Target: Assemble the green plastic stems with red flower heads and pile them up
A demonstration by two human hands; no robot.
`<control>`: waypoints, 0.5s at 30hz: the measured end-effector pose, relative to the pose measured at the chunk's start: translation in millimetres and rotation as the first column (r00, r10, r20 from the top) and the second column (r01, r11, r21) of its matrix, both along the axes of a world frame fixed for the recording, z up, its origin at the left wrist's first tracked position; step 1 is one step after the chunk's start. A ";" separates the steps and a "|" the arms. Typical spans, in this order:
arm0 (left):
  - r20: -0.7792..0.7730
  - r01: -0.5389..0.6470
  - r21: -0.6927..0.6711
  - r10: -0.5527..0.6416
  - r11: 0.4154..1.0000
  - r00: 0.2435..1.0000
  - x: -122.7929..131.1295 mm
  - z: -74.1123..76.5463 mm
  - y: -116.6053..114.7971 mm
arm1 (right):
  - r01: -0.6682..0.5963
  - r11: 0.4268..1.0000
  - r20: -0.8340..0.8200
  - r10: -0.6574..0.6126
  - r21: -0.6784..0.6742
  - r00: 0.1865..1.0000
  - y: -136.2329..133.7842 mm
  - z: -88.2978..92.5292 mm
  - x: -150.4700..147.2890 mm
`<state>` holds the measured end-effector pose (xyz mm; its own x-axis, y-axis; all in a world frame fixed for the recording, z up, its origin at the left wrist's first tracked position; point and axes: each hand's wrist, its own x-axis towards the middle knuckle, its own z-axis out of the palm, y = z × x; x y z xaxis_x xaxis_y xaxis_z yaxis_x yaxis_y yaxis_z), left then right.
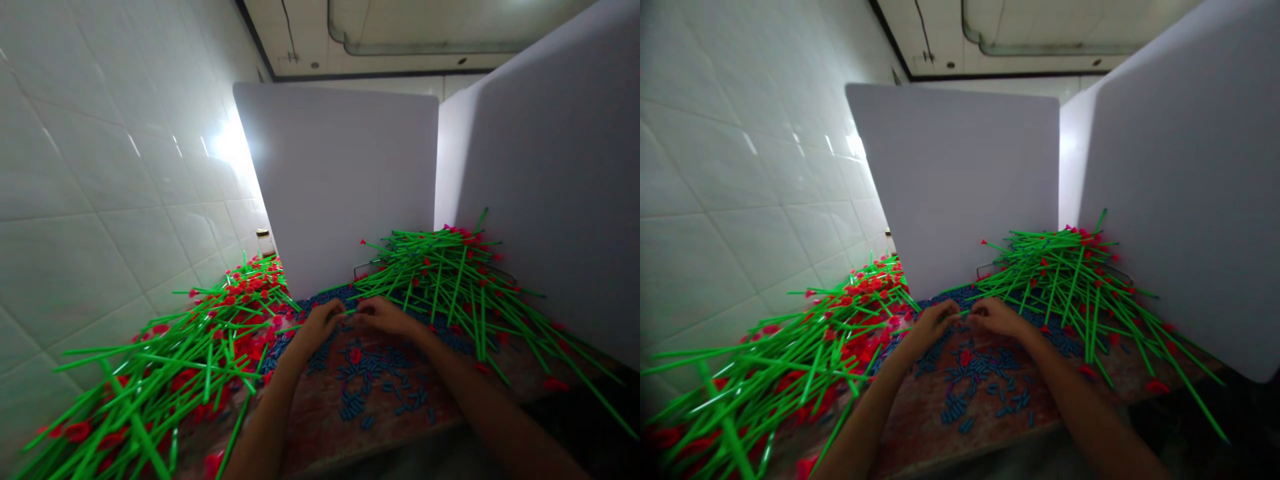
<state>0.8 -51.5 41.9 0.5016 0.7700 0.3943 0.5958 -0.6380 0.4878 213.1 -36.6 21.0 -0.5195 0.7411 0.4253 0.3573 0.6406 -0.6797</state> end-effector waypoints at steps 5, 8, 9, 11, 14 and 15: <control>0.033 -0.027 0.076 0.025 0.997 0.999 3.3 5.6 -6.6 | -0.029 0.996 -0.210 0.010 -0.086 0.978 7.9 -0.8 5.3; 0.009 -0.045 0.114 0.045 0.992 0.999 1.5 7.5 -8.2 | -0.011 0.995 -0.232 -0.013 -0.103 0.973 8.7 0.7 7.9; -0.006 -0.053 0.132 0.054 0.990 0.999 0.7 8.3 -8.9 | 0.005 0.996 -0.233 -0.027 -0.093 0.972 8.7 1.7 8.3; -0.059 -0.069 0.185 0.081 0.980 0.995 0.4 10.5 -10.3 | 0.059 0.997 -0.262 -0.072 -0.055 0.962 8.5 4.8 7.9; -0.264 -0.009 0.309 0.095 0.951 0.960 8.7 13.4 -9.4 | 0.136 0.990 -0.389 -0.138 -0.033 0.911 7.3 11.0 1.3; -0.355 0.059 0.350 0.074 0.935 0.932 14.9 13.5 -7.4 | 0.124 0.990 -0.436 -0.139 -0.064 0.889 6.5 13.0 -2.9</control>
